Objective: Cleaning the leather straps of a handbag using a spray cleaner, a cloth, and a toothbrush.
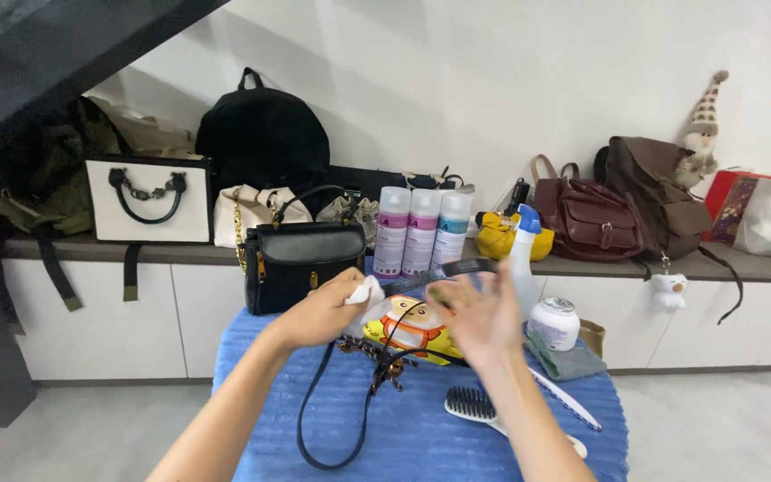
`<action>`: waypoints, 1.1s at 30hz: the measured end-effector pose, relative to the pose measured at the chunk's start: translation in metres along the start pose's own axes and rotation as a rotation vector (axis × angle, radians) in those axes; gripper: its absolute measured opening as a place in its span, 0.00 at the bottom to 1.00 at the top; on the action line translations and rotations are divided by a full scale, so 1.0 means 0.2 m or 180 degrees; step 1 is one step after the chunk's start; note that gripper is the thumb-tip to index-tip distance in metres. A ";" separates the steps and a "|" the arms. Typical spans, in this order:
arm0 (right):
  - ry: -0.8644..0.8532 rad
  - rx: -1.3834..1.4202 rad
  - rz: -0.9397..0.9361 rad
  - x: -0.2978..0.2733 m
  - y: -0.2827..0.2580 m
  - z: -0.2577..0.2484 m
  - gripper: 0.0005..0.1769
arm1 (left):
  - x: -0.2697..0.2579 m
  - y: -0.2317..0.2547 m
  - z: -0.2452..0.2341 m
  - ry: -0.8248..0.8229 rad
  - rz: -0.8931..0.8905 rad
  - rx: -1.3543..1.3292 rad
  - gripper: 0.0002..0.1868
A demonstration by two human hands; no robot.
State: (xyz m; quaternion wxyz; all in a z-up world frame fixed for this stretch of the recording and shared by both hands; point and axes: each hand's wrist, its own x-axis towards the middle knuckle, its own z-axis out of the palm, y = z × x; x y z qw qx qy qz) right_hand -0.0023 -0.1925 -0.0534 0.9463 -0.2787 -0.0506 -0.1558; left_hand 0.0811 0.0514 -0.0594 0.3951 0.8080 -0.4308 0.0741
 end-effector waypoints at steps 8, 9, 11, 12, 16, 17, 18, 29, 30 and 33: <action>-0.1752 -0.1264 0.0431 -0.10 0.19 0.01 0.65 | 0.08 0.09 0.10 0.0113 0.0253 -0.0059 0.13; -0.1685 -0.1172 0.0436 -0.09 0.19 -0.01 0.66 | 0.08 0.13 0.10 0.0217 -0.0100 -0.0463 0.15; -0.1618 -0.1084 0.0433 -0.08 0.20 -0.01 0.69 | 0.07 0.18 0.09 0.0318 -0.0446 -0.0868 0.19; -0.1774 -0.1309 0.0291 -0.08 0.19 -0.01 0.73 | 0.07 0.18 0.09 0.0492 -0.0596 -0.0840 0.20; -0.1915 -0.2036 -0.0124 0.00 0.26 -0.09 0.68 | 0.16 -0.05 0.16 0.0345 -0.0632 -0.0094 0.17; -0.1917 -0.2034 -0.0127 -0.04 0.26 -0.05 0.68 | 0.11 0.04 0.17 0.0345 -0.0630 -0.0091 0.17; -0.1322 -0.2192 -0.0238 -0.07 0.25 -0.01 0.45 | 0.07 0.13 0.18 0.0129 -0.0318 0.0245 0.15; 0.0190 -0.2797 -0.1121 -0.03 0.07 0.01 0.36 | -0.10 0.08 0.09 -0.0631 -0.0236 0.0239 0.16; 0.0566 -0.2560 -0.1215 0.02 0.04 -0.06 0.34 | -0.16 0.10 0.04 -0.0663 -0.0420 0.0286 0.16; 0.1049 -0.2236 -0.1348 0.14 -0.01 -0.18 0.31 | -0.29 0.08 -0.06 -0.0659 -0.0796 0.0468 0.16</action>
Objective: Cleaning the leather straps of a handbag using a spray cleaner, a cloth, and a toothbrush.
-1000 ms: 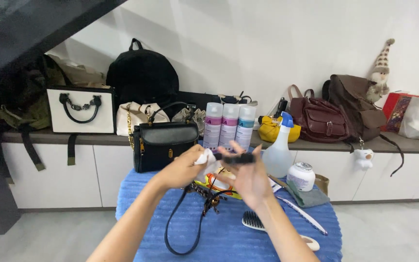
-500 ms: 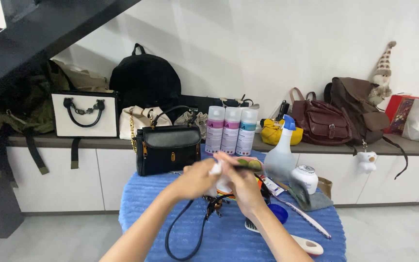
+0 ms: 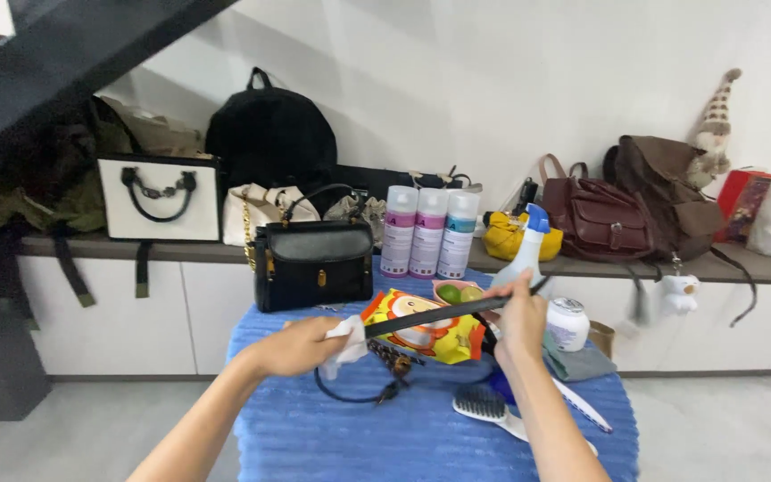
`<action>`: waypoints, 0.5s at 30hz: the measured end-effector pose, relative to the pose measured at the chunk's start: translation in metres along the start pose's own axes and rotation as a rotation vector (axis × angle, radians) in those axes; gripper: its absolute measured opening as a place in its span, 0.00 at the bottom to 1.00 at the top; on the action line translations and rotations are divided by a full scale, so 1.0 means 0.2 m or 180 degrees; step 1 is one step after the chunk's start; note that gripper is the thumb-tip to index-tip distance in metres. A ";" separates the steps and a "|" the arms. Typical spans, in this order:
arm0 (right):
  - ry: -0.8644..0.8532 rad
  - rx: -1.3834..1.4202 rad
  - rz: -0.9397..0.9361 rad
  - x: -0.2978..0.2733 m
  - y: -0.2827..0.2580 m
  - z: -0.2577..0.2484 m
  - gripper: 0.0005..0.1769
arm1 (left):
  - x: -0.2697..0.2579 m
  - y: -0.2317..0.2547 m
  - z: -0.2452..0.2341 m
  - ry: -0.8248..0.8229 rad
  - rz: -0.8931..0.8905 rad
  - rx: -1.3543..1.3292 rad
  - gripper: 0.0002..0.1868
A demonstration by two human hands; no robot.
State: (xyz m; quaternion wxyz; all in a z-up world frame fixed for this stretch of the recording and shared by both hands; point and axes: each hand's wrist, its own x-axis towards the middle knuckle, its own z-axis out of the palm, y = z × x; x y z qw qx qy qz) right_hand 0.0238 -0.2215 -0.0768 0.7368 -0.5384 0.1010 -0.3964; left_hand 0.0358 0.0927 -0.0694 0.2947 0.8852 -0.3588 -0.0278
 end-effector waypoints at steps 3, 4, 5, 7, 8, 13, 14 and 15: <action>0.0228 0.0285 0.0071 0.11 0.07 -0.02 0.29 | -0.05 -0.15 0.01 0.0051 -0.0340 -0.0072 0.18; 0.0346 0.0493 0.0114 0.16 0.09 -0.04 0.28 | -0.05 -0.20 0.03 0.0056 -0.0450 -0.0271 0.20; 0.0344 0.0497 0.0106 0.17 0.11 -0.05 0.28 | -0.06 -0.22 0.04 0.0062 -0.0443 -0.0269 0.20; 0.0445 0.0463 0.0090 0.22 0.15 -0.08 0.29 | -0.05 -0.25 0.06 0.0188 -0.0560 -0.0342 0.19; 0.0452 0.0451 0.0084 0.18 0.13 -0.07 0.29 | -0.02 -0.32 0.07 0.0182 -0.0553 -0.0353 0.19; 0.0350 -0.0254 -0.0655 0.02 0.02 -0.02 0.35 | 0.10 -0.53 0.11 0.1360 -0.0444 -0.0747 0.14; 0.0331 -0.0248 -0.0647 0.02 0.03 -0.02 0.35 | 0.09 -0.52 0.10 0.1374 -0.0460 -0.0743 0.14; 0.0302 -0.0353 -0.0706 0.01 0.04 -0.02 0.35 | 0.08 -0.52 0.08 0.1615 -0.0526 -0.1073 0.16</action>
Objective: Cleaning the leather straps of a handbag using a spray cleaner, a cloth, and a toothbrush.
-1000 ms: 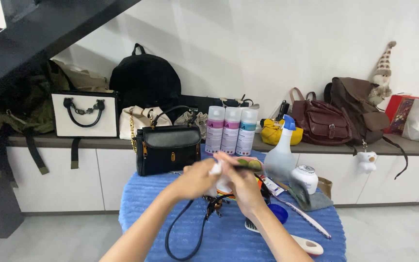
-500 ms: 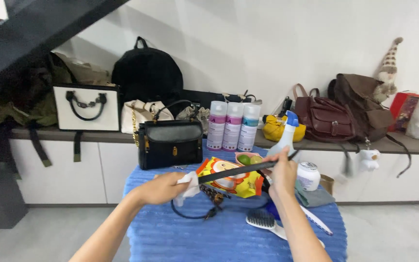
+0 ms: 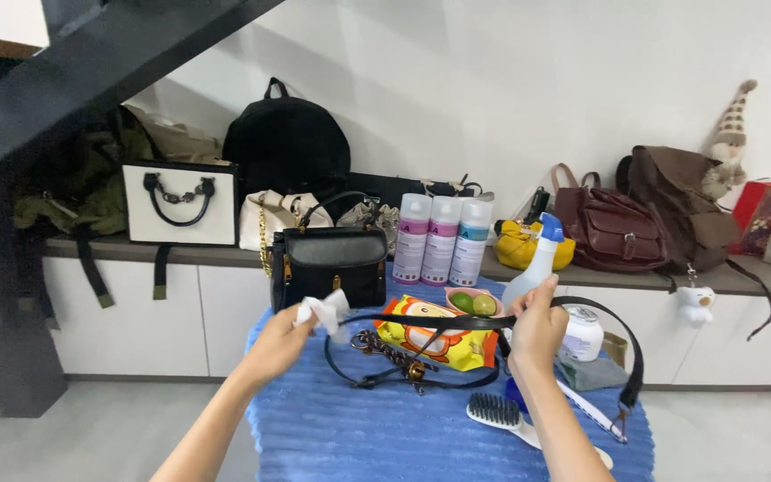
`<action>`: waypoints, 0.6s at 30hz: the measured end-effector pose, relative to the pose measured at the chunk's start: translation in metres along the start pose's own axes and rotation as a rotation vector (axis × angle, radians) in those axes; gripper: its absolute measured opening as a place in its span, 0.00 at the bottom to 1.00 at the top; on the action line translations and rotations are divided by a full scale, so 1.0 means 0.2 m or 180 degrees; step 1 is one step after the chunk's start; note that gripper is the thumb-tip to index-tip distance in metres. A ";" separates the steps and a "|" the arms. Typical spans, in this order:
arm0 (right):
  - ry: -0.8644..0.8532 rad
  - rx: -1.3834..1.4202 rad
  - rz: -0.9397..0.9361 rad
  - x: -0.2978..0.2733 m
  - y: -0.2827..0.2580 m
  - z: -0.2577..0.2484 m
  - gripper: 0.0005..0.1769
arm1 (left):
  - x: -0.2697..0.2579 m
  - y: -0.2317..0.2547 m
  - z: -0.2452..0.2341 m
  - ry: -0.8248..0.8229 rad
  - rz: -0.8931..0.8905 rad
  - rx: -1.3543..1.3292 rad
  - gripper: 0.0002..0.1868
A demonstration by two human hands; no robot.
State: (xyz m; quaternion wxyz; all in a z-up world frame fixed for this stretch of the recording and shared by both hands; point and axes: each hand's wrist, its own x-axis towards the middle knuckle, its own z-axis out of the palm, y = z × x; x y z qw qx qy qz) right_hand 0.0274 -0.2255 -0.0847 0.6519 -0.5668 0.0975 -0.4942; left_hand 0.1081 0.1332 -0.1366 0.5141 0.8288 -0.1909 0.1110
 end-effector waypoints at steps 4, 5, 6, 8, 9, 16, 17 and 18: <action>-0.0201 -0.0211 -0.0125 -0.01 0.04 0.02 0.34 | -0.15 0.08 -0.08 0.0586 -0.0582 -0.1238 0.22; -0.0213 -0.0215 -0.0112 -0.02 0.03 0.02 0.34 | -0.17 0.10 -0.10 0.0593 -0.0598 -0.1234 0.22; -0.0479 -0.0328 -0.0146 -0.04 0.02 0.03 0.34 | -0.20 0.11 -0.12 0.0706 -0.0633 -0.1558 0.19; -0.0771 -0.0450 -0.0163 -0.05 0.05 0.04 0.34 | -0.28 0.16 -0.17 0.0839 -0.0695 -0.1883 0.17; -0.1072 -0.0617 -0.0044 -0.05 0.08 0.04 0.34 | -0.32 0.18 -0.20 0.0848 -0.0696 -0.2013 0.16; -0.2741 -0.1831 0.0466 -0.26 -0.02 0.10 0.32 | -0.58 0.15 -0.46 0.0634 -0.0935 -0.2863 0.30; -0.2796 -0.1830 0.0489 -0.26 -0.01 0.10 0.32 | -0.58 0.05 -0.50 0.0682 -0.0972 -0.2857 0.30; -0.2844 -0.2052 0.0404 -0.26 0.01 0.10 0.27 | -0.59 -0.05 -0.54 0.0652 -0.0943 -0.3116 0.27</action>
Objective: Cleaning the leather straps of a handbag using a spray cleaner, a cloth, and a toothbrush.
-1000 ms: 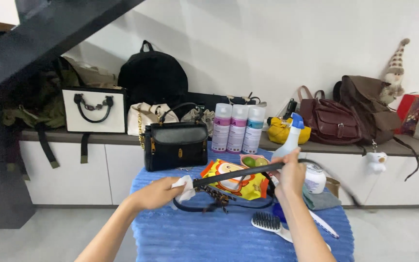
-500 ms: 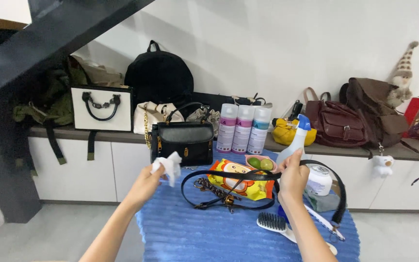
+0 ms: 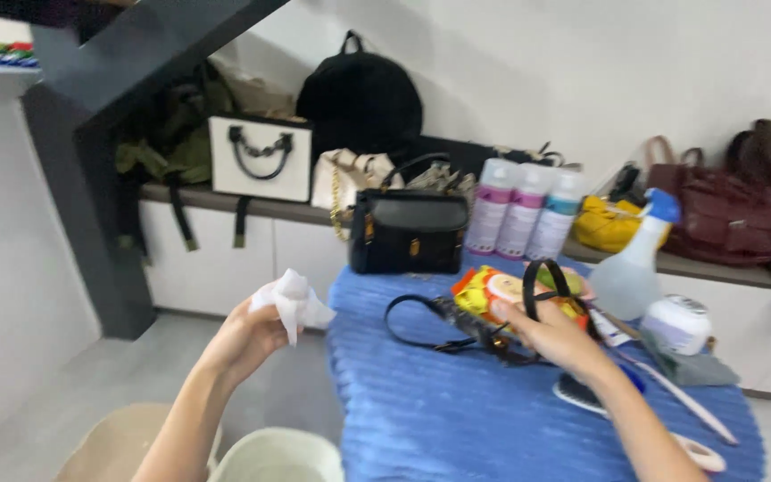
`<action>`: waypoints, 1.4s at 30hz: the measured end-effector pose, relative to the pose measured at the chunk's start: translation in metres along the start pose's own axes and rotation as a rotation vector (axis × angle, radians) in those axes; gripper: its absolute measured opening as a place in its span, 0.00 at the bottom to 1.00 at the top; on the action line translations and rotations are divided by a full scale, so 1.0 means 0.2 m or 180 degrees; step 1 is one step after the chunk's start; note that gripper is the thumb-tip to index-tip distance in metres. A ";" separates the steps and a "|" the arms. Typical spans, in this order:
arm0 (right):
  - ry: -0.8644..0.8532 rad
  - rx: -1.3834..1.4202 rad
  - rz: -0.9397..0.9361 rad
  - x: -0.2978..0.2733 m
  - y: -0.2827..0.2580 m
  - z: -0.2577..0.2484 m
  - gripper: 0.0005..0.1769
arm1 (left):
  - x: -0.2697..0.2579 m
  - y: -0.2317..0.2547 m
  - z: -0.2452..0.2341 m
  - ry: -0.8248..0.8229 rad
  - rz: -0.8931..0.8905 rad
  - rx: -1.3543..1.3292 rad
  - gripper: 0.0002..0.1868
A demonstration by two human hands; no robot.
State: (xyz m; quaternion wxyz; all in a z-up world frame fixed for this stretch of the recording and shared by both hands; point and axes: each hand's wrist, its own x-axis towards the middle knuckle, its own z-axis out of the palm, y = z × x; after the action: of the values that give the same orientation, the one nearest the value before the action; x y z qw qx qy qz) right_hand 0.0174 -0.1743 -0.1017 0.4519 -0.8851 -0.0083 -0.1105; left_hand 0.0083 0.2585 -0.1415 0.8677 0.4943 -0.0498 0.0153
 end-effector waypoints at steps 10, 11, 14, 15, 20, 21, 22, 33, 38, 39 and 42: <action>-0.0090 -0.1836 -0.0120 0.05 0.08 0.09 0.52 | -0.15 0.10 -0.66 0.0519 -0.0275 -0.1192 0.36; -0.0150 -0.1809 -0.0157 0.04 0.06 0.10 0.52 | -0.16 0.09 -0.70 0.0587 -0.0246 -0.1176 0.36; -0.0109 -0.2004 0.0102 0.02 0.01 0.12 0.22 | -0.18 0.05 -0.83 0.0914 -0.0314 -0.0699 0.24; 0.0001 -0.2143 0.0111 0.00 -0.03 0.12 0.21 | -0.20 0.03 -0.88 0.0937 -0.0387 -0.0267 0.26; -0.0030 -0.2293 0.0094 -0.06 -0.10 0.12 0.21 | -0.17 -0.20 -1.23 0.1306 -0.0888 0.0665 0.30; -0.0046 -0.2283 0.0007 -0.07 -0.09 0.11 0.20 | -0.10 -0.35 -1.43 0.1605 -0.0728 0.0622 0.21; -0.0062 -0.2271 -0.0079 -0.07 -0.09 0.11 0.19 | -0.04 -0.51 -1.61 0.1903 -0.0566 0.0579 0.12; -0.0024 -0.2216 -0.0070 -0.10 -0.10 0.05 0.16 | -0.07 -0.77 -1.74 0.2062 -0.1810 0.2733 0.20; 0.0000 -0.1926 -0.0040 -0.10 -0.10 0.04 0.17 | -0.05 -0.76 -1.75 0.2328 -0.1579 0.2595 0.22; -0.0022 -0.1858 -0.0019 -0.10 -0.10 0.04 0.19 | -0.06 -0.71 -1.70 0.2391 -0.1577 0.2304 0.26; 0.0014 -0.1810 0.0050 -0.08 -0.11 0.04 0.21 | 0.01 -0.80 -1.88 0.2620 -0.1341 0.2085 0.36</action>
State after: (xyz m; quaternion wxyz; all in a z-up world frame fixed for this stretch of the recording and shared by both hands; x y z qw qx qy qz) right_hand 0.0002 -0.1530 -0.0917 0.1863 -0.9762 0.0309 -0.1068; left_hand 0.0491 0.5004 -0.4683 0.6012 0.6903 0.3997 0.0479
